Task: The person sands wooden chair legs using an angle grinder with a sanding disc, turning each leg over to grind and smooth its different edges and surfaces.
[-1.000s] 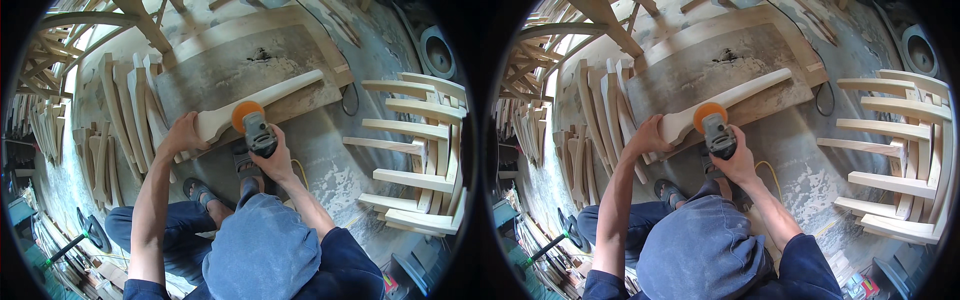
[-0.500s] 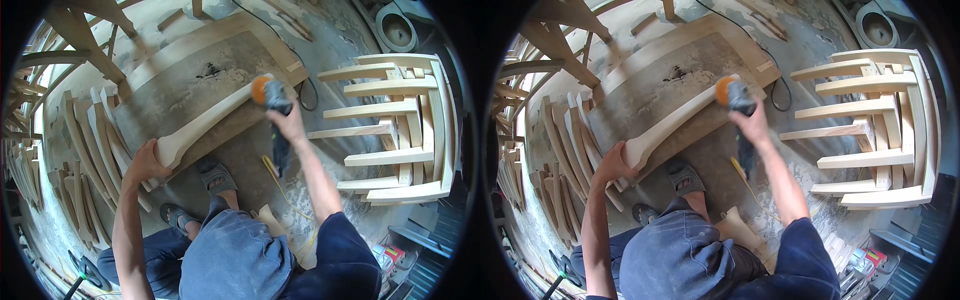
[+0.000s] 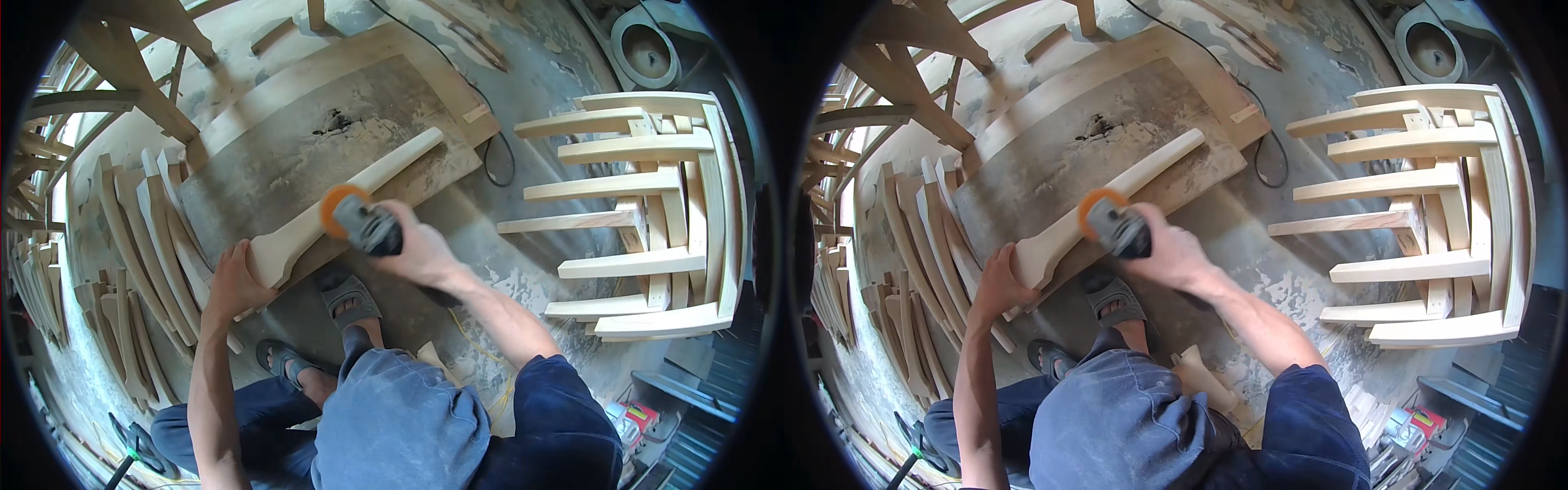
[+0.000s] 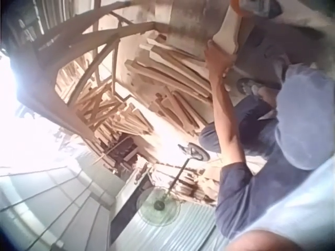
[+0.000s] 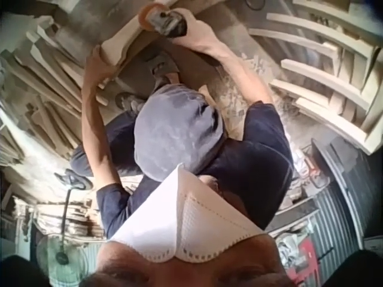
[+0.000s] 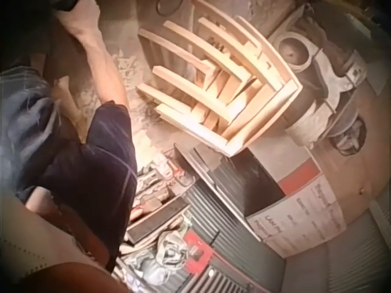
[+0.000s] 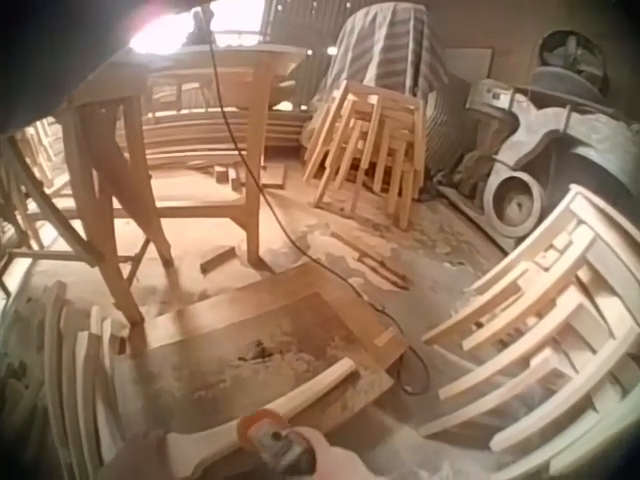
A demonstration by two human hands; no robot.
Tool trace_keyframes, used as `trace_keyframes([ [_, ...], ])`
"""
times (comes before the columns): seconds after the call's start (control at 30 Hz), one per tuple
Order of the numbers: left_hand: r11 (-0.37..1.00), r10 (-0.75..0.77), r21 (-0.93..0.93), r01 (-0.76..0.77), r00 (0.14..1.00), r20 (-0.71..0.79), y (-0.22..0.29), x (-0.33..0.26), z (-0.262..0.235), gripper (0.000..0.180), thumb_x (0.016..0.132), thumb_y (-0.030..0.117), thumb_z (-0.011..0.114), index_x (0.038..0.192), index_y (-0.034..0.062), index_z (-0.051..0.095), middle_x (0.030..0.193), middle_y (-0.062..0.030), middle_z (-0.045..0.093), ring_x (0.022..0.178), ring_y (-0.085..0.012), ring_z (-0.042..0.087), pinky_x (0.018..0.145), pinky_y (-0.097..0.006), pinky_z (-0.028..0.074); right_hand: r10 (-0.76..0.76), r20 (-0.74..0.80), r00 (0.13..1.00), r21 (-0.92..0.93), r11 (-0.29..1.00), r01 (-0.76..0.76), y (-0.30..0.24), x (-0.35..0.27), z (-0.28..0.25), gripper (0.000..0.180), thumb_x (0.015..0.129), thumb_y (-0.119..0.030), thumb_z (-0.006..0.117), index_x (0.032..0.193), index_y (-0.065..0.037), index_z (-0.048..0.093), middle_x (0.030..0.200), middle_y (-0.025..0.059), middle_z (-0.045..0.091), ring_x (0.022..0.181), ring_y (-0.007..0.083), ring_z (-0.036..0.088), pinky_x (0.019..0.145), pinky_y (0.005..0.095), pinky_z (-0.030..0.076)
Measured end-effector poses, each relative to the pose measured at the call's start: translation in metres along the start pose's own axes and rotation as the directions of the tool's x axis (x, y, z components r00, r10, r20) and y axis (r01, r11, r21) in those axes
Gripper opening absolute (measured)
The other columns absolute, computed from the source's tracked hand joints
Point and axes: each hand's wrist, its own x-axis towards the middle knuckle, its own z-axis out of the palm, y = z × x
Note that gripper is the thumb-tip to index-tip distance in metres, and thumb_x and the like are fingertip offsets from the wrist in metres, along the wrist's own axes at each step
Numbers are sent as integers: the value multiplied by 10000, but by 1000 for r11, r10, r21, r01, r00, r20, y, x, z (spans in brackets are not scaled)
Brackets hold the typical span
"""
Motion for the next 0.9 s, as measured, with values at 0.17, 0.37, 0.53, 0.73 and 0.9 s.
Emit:
trace_keyframes([
  [0.17,999,10,-40,-7,998,63,-1,6,-3,1056,515,325,931,1431,-40,552,1301,-256,656,1255,-438,608,1106,-484,505,211,-416,885,230,966,-122,54,35,-95,797,821,-220,873,1469,-4,462,1063,114,690,981,208,684,916,378,567],
  [0.37,994,48,98,-42,997,-58,11,-7,13,941,550,230,920,1379,-27,557,1240,-250,657,1171,-458,616,1062,-493,517,163,-316,935,48,987,-156,37,17,-82,948,779,-348,892,1533,-37,409,1253,213,688,1169,312,685,1046,413,531],
  [0.53,993,89,89,-72,975,-202,11,-15,26,866,597,153,879,1374,-16,535,1217,-236,640,1144,-464,598,1018,-507,524,50,54,997,-32,998,-48,-3,-3,-25,918,805,-358,861,1558,-135,385,1257,306,709,1233,504,666,1076,505,513],
  [0.73,995,71,80,-59,984,-164,12,-15,21,853,606,165,885,1363,-17,536,1212,-237,641,1141,-457,600,1017,-508,520,134,-393,910,145,986,-83,43,29,-99,866,773,-273,900,1475,-8,467,1240,180,688,1103,269,700,983,386,560],
  [0.9,990,85,122,-67,985,-150,20,-13,13,871,595,220,908,1361,-9,563,1186,-233,663,1145,-449,614,1015,-507,526,351,-412,841,559,826,-71,91,16,-135,477,864,-213,857,1204,48,650,1039,102,709,914,196,679,832,334,555],
])
